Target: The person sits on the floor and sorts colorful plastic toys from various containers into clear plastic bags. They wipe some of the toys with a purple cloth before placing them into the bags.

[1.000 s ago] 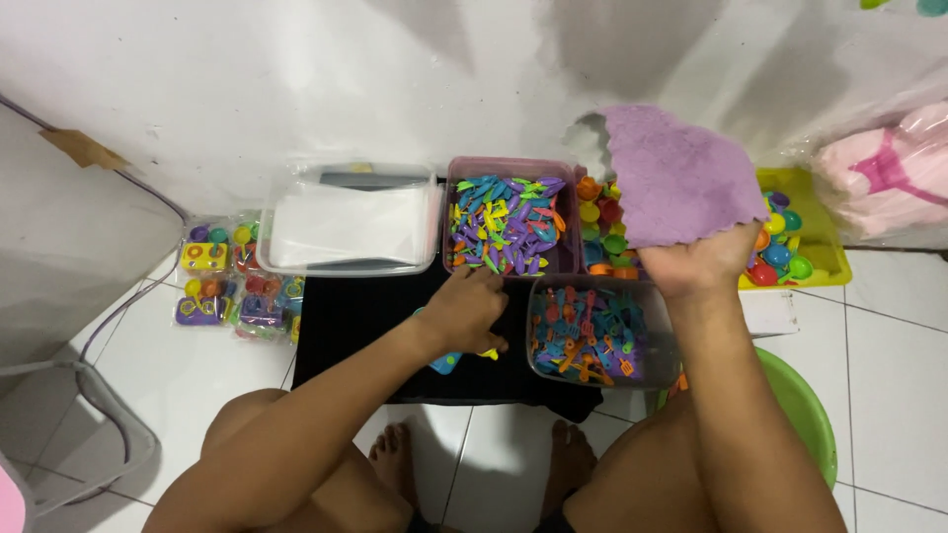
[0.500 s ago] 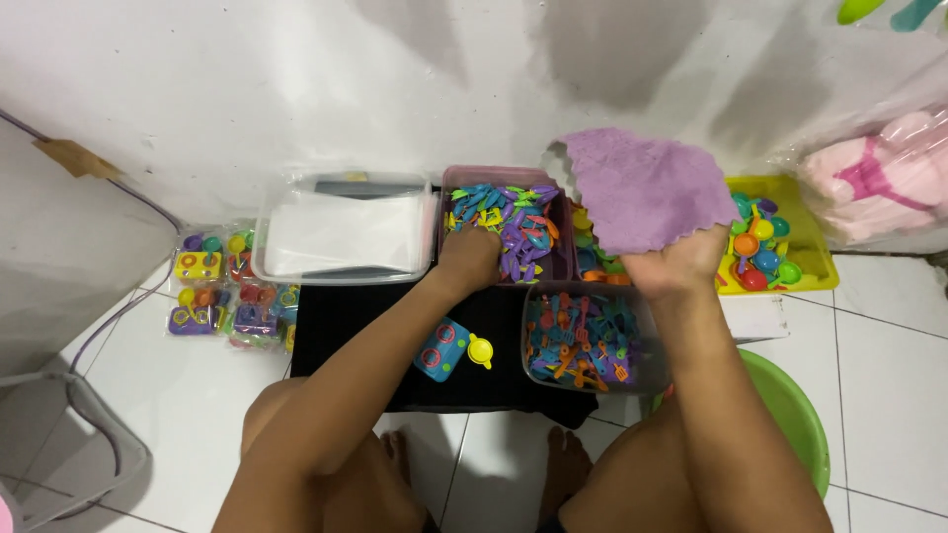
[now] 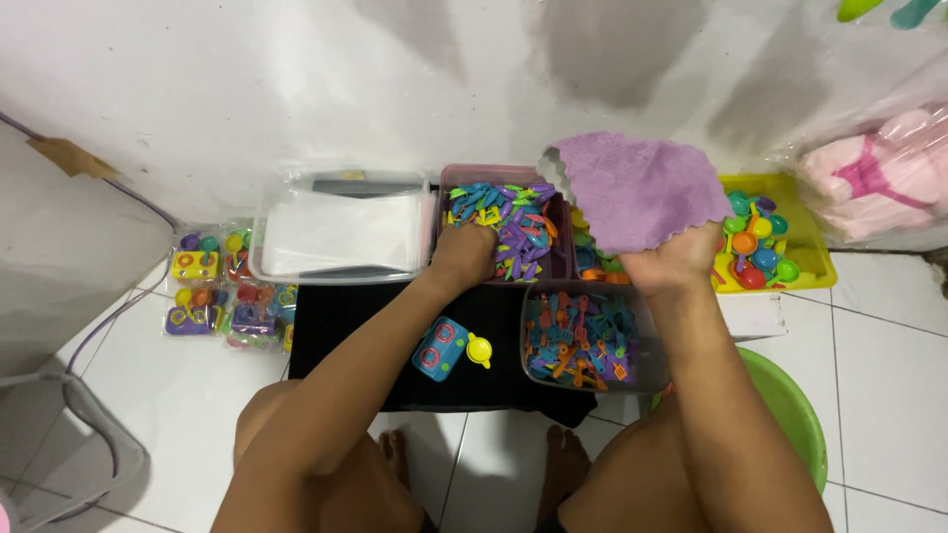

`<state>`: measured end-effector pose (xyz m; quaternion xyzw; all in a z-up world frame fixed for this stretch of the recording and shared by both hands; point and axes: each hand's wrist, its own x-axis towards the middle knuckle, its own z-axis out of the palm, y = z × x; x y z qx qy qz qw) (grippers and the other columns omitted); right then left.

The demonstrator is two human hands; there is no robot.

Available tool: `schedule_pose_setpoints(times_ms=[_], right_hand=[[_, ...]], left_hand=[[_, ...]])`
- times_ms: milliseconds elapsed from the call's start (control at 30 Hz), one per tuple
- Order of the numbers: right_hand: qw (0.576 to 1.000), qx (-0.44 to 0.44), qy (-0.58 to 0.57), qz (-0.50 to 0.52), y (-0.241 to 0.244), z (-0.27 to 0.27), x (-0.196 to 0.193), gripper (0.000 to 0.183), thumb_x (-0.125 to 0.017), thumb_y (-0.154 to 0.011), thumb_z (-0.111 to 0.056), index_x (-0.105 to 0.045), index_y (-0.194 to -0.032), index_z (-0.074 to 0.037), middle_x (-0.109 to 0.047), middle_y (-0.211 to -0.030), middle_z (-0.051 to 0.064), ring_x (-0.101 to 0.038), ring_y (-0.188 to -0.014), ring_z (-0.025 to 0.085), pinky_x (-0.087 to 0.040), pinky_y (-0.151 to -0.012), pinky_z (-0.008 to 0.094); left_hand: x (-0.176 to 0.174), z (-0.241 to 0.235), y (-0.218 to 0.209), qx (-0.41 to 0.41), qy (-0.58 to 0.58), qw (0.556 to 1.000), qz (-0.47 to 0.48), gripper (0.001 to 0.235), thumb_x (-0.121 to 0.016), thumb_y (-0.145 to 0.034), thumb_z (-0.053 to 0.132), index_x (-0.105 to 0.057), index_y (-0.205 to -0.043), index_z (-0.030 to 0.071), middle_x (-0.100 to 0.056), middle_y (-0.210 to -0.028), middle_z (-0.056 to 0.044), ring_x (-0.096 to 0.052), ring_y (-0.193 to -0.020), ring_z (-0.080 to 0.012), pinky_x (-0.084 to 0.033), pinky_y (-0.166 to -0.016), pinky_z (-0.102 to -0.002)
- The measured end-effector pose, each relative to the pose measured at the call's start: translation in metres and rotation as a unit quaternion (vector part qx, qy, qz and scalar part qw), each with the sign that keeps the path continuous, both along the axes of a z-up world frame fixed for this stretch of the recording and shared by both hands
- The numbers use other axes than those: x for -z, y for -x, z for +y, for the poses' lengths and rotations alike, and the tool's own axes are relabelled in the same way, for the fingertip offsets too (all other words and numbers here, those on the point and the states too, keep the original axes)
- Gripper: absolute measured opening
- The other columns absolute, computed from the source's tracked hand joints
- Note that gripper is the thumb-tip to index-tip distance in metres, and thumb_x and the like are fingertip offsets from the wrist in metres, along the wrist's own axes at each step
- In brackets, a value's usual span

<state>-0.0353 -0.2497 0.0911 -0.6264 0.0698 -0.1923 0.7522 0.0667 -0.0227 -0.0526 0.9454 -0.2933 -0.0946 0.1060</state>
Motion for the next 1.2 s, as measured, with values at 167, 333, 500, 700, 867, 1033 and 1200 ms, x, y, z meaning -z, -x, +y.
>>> schedule_pose_setpoints(times_ms=[167, 333, 500, 700, 867, 1033, 1200], right_hand=[[1.000, 0.002, -0.003, 0.011, -0.003, -0.004, -0.002, 0.016, -0.074, -0.092, -0.019, -0.072, -0.104, -0.008, -0.065, -0.086, 0.001, -0.063, -0.075, 0.008, -0.054, -0.066, 0.022], [1.000, 0.006, -0.011, 0.027, -0.004, -0.004, -0.001, 0.016, -0.076, -0.092, -0.022, -0.073, -0.102, -0.009, -0.064, -0.082, 0.001, -0.063, -0.071, 0.009, -0.054, -0.063, 0.023], [0.996, -0.016, 0.052, 0.064, -0.013, 0.032, 0.032, 0.022, -0.074, -0.093, -0.023, -0.073, -0.105, -0.006, -0.067, -0.086, 0.010, -0.064, -0.076, 0.015, -0.055, -0.068, 0.029], [0.994, -0.035, 0.095, 0.045, -0.015, 0.083, 0.039, 0.030, -0.086, -0.085, -0.009, -0.069, -0.108, -0.001, -0.065, -0.080, 0.004, -0.064, -0.069, 0.008, -0.056, -0.062, 0.020], [0.989, -0.030, 0.144, 0.032, -0.014, 0.084, 0.033, 0.016, -0.085, -0.089, -0.014, -0.075, -0.097, -0.006, -0.061, -0.068, 0.000, -0.060, -0.059, 0.002, -0.049, -0.051, 0.015], [0.985, -0.039, 0.159, 0.055, -0.015, 0.095, 0.029, 0.036, -0.090, -0.084, -0.020, -0.070, -0.109, -0.004, -0.070, -0.074, 0.004, -0.063, -0.060, 0.007, -0.053, -0.051, 0.022], [0.980, 0.003, 0.194, 0.041, -0.023, 0.086, 0.039, 0.013, -0.085, -0.090, -0.019, -0.075, -0.093, -0.011, -0.064, -0.061, -0.001, -0.054, -0.052, 0.002, -0.042, -0.045, 0.015]], left_hand=[[-0.031, 0.008, 0.007, -0.019, 0.078, 0.997, -0.024, 0.028, -0.065, -0.076, 0.014, -0.079, -0.100, 0.012, -0.073, -0.088, -0.014, -0.073, -0.093, -0.0392, -0.059, -0.081, -0.050], [-0.097, 0.017, 0.036, -0.060, 0.361, 0.931, 0.010, 0.030, -0.067, -0.081, 0.005, -0.078, -0.109, 0.009, -0.071, -0.097, -0.023, -0.068, -0.100, -0.0457, -0.056, -0.086, -0.052], [-0.104, -0.002, 0.051, -0.083, 0.510, 0.856, -0.030, 0.031, -0.071, -0.080, 0.003, -0.080, -0.106, 0.017, -0.072, -0.099, -0.011, -0.072, -0.097, -0.0325, -0.060, -0.083, -0.038], [-0.129, -0.004, 0.084, -0.167, 0.701, 0.661, 0.209, 0.039, -0.063, -0.088, -0.002, -0.069, -0.126, 0.000, -0.071, -0.112, -0.016, -0.066, -0.099, -0.0165, -0.059, -0.089, -0.033], [-0.138, 0.008, 0.077, -0.244, 0.706, 0.594, 0.298, 0.034, -0.071, -0.091, 0.006, -0.070, -0.125, -0.001, -0.074, -0.110, -0.015, -0.071, -0.089, -0.0143, -0.061, -0.080, -0.026], [-0.147, 0.010, 0.089, -0.251, 0.706, 0.591, 0.299, 0.031, -0.061, -0.099, 0.009, -0.069, -0.127, 0.000, -0.060, -0.067, 0.003, -0.053, -0.052, -0.0003, -0.049, -0.050, -0.013], [-0.138, 0.010, 0.088, -0.249, 0.702, 0.600, 0.293, 0.032, -0.065, -0.096, 0.008, -0.069, -0.127, 0.001, -0.069, -0.092, -0.006, -0.064, -0.073, -0.0049, -0.054, -0.066, -0.018]])
